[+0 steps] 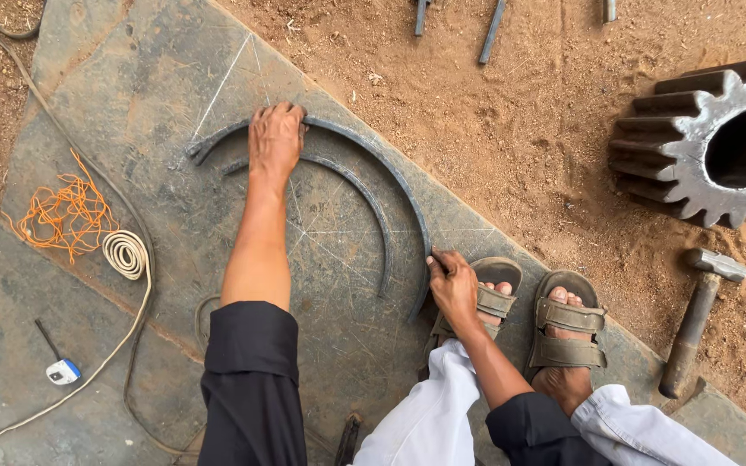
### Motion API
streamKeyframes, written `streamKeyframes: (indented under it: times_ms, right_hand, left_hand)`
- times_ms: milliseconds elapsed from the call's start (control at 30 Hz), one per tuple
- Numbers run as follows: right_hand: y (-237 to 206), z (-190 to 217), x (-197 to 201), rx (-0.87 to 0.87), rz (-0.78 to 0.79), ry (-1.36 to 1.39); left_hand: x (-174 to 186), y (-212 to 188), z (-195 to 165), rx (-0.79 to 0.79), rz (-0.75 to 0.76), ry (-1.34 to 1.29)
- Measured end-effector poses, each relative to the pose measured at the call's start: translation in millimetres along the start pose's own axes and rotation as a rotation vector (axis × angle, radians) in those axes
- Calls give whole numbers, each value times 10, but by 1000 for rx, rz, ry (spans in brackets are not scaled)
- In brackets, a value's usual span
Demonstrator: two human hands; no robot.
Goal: The person bends metal rods into curved shapes using a hammer and a gear-like metal piece as a form. They repeatedly hammer the rods along the gear's edge, then place the bent rods on a flat surface to compare their curvature.
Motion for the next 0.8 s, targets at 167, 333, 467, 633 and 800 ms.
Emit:
streamKeyframes:
  times_ms: [167, 333, 467, 633, 800]
  right_hand:
    - [-27, 47, 54, 37, -5, 17]
    - [-51, 86, 56, 25, -23, -21]
    - [-62, 203, 65, 66, -87, -74]
    - [-40, 167, 49, -35, -70, -79]
    - [-21, 159, 60, -47, -50, -56]
  left_hand:
    - [84, 3, -67, -60, -11, 79]
    - [93, 34, -59, -20, 35, 19]
    - [90, 53, -36, 16, 82, 30]
    - [169, 21, -77, -8, 10, -2]
    - [110, -10, -54, 5, 49, -45]
Point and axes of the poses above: each hand's wrist, its own y-axis towards the middle knuckle, its own x-axis out of the back of the hand, z = x × y, the point moved 10 cm from there along y, towards the middle knuckle, and after that the axes turned 6 degrees about -x, right-handed, at the moved point
